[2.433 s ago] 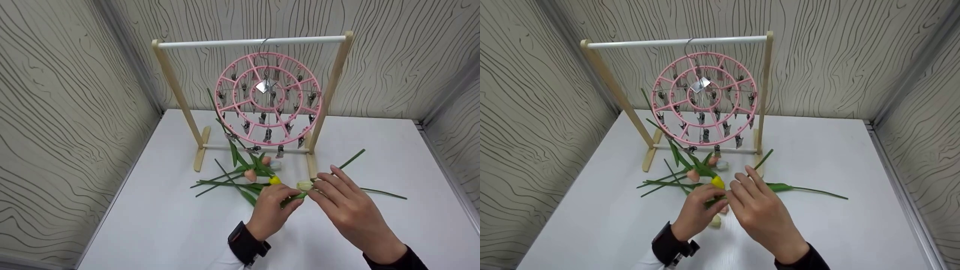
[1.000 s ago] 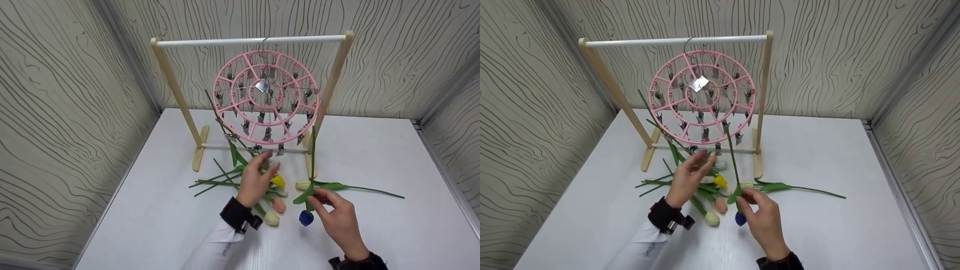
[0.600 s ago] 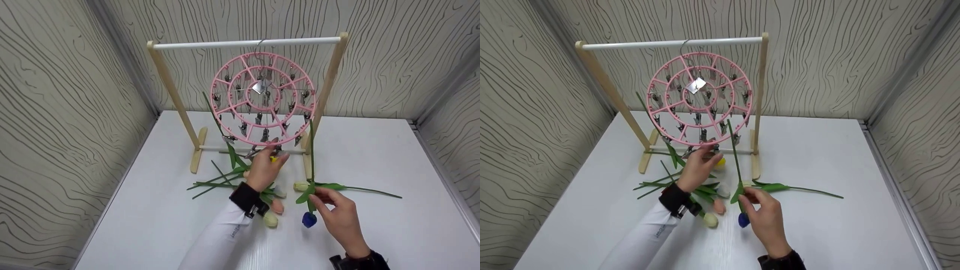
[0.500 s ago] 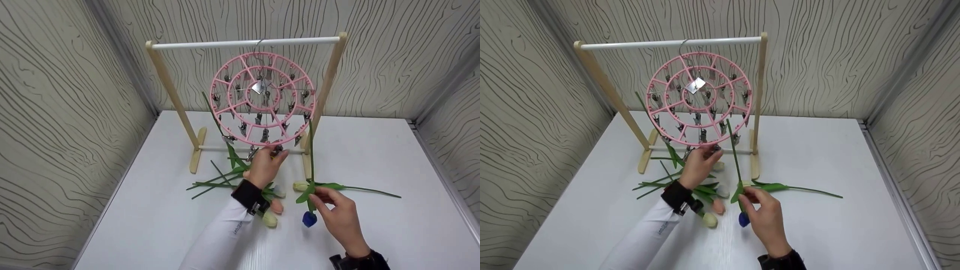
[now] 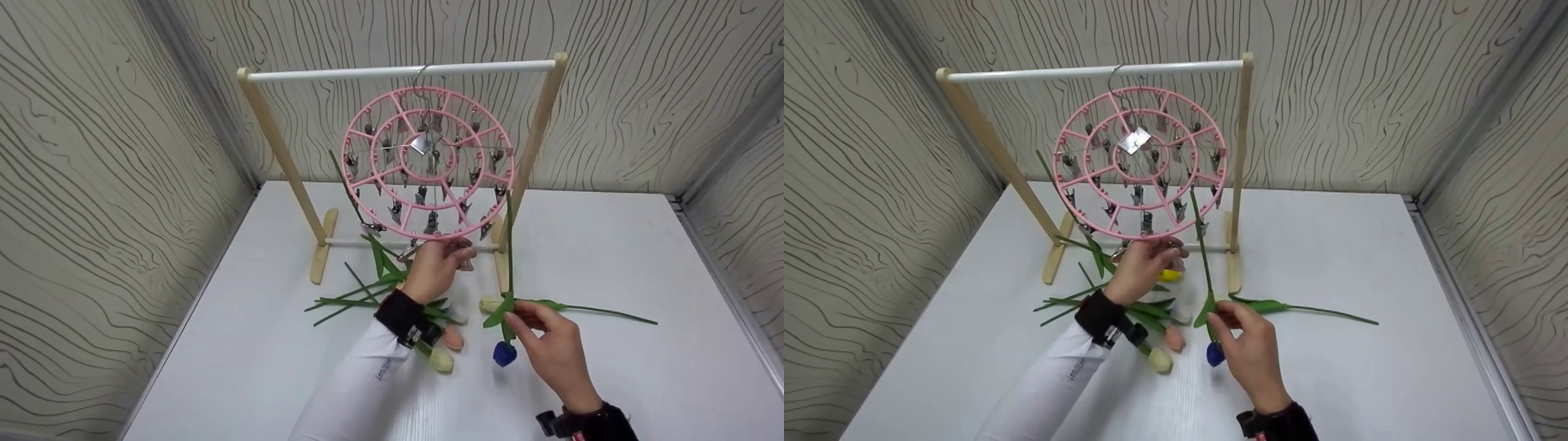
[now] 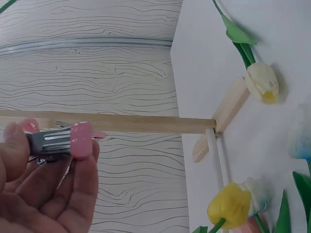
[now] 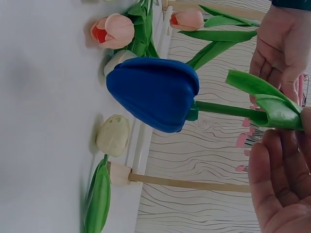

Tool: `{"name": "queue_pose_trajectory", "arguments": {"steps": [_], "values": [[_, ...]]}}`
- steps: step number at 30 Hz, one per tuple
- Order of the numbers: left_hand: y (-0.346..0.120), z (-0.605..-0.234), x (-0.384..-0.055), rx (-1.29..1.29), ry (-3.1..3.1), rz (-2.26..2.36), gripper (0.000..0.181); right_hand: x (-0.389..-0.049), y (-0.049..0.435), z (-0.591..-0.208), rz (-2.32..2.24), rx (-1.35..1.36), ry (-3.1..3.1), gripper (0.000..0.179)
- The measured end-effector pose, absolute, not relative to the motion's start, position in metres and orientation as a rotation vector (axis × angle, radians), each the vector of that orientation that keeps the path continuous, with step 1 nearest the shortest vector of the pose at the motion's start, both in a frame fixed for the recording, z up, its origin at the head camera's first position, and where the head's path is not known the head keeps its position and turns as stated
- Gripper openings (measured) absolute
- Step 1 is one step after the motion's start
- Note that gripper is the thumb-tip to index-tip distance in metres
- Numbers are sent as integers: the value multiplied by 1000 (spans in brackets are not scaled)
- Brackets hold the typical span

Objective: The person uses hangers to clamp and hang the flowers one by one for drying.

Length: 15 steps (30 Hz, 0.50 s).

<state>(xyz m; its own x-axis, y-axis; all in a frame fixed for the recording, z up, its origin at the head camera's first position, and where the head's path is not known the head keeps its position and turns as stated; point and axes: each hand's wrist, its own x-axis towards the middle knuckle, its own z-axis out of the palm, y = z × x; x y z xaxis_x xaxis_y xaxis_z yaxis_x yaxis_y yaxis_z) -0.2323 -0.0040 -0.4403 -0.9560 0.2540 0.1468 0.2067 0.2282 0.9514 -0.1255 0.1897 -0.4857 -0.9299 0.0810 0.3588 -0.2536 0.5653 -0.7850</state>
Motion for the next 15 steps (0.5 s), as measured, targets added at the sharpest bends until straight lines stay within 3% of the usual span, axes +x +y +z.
{"name": "queue_pose_trajectory", "arguments": {"steps": [7, 15], "values": [[-8, -443, -224, 465, 2143, 2015, 19, -137, 184, -489, 1334, 103, -2456, 17], [-4, -445, -208, 268, 1639, 2350, 17, -148, 172, -491, 1417, 136, -2368, 18]]}}
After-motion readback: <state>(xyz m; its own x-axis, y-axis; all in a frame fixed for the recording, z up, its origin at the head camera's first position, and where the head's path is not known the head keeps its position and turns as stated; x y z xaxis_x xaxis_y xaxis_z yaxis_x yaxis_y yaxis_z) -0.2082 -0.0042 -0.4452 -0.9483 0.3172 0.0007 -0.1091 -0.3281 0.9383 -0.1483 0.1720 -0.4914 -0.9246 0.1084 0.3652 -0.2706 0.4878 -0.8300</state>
